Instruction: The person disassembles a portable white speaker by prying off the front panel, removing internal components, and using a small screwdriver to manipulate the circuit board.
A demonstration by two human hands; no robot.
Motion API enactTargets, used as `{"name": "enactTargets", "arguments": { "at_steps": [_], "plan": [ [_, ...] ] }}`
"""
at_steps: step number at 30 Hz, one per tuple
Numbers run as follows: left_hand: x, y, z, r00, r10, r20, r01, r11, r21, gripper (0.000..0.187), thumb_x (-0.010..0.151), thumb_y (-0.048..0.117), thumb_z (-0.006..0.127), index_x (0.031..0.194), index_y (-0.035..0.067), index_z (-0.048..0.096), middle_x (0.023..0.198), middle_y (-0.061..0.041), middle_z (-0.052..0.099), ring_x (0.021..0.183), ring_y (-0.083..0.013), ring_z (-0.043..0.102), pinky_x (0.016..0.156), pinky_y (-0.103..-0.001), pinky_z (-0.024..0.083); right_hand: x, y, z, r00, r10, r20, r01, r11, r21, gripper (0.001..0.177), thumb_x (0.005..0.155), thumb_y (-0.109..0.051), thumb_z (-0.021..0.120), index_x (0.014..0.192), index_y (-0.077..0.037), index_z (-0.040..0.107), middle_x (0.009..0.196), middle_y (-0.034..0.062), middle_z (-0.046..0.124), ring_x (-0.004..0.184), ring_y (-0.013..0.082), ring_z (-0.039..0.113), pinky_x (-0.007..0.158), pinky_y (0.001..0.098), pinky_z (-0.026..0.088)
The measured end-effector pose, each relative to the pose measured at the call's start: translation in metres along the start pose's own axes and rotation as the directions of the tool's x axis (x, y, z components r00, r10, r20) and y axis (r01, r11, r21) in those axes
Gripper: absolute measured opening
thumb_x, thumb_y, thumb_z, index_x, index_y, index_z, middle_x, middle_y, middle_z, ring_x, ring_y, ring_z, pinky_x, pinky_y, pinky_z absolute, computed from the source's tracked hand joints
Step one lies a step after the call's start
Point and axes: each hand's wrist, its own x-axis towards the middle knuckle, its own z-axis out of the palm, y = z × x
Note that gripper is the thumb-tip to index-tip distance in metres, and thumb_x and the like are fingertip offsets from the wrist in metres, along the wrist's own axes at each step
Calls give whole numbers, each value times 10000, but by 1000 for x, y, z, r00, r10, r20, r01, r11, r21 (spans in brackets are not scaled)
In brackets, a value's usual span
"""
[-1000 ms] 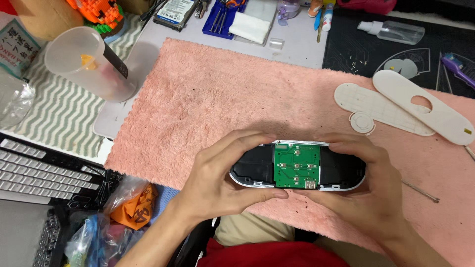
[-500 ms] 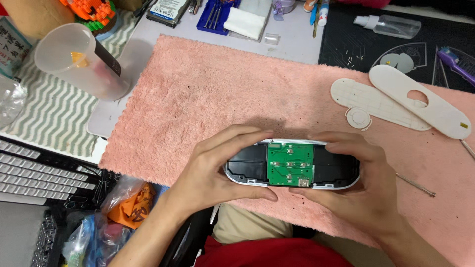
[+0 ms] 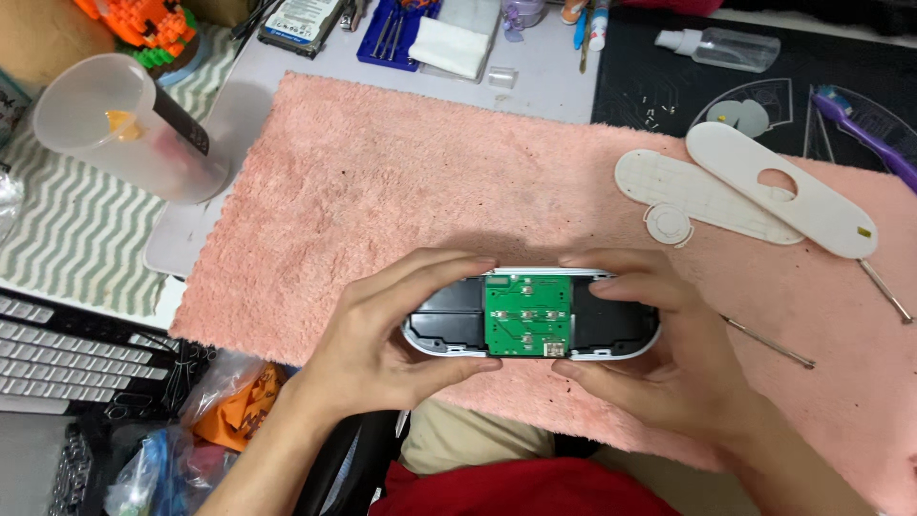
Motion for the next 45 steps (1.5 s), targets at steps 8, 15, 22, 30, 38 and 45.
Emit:
{"name": "enactTargets", "arguments": {
  "at_steps": [8,15,22,30,38,45],
  "plan": [
    [0,-1,0,999,-49,11,49,999,13,604,811,307,842,1297,23,621,1276,-161,705,1203,-281,709,1068,-352,526,-2,-3,5,1000,-24,-4,23,991,-130,586,765,-150,902,1185,-147,493,1373,168,629,1319,316,639,1094,400,541],
    [6,-5,-8,999,-25,26,23,998,57,601,821,310,828,1300,15,615,1290,-169,692,1221,-294,693,1085,-371,519,8,-10,10,998,52,-25,-55,988,-143,437,785,-143,871,1054,-115,529,1396,160,629,1365,313,603,1115,379,479],
    [7,-14,-7,995,-99,16,99,995,10,609,788,307,848,1283,32,624,1287,-158,701,1224,-279,694,1069,-360,510,14,-11,9,988,-152,-27,140,954,-265,165,864,-111,803,965,-67,681,1360,200,594,1330,408,595,1150,480,502],
    [7,-20,-8,995,-95,33,96,995,-15,605,797,288,849,1297,40,614,1290,-146,698,1209,-259,693,1065,-347,503,16,-12,12,983,-177,-59,156,953,-259,134,862,-69,805,945,-64,701,1316,196,604,1284,407,625,1157,489,516],
    [21,-3,-16,988,-92,121,81,992,93,563,841,297,801,1299,49,587,1366,-133,670,1284,-278,645,1095,-380,454,20,-21,5,999,-12,-50,1,975,-223,198,794,-114,861,928,-121,715,1332,134,622,1312,320,627,1140,423,488],
    [35,18,4,990,-10,138,-40,935,353,893,775,567,811,1456,70,516,1432,-146,624,1314,-315,575,1089,-472,404,38,-39,-27,988,111,108,-88,977,-196,94,910,-97,675,958,-100,756,1308,112,669,1320,233,607,1162,376,477]
  ]
}}
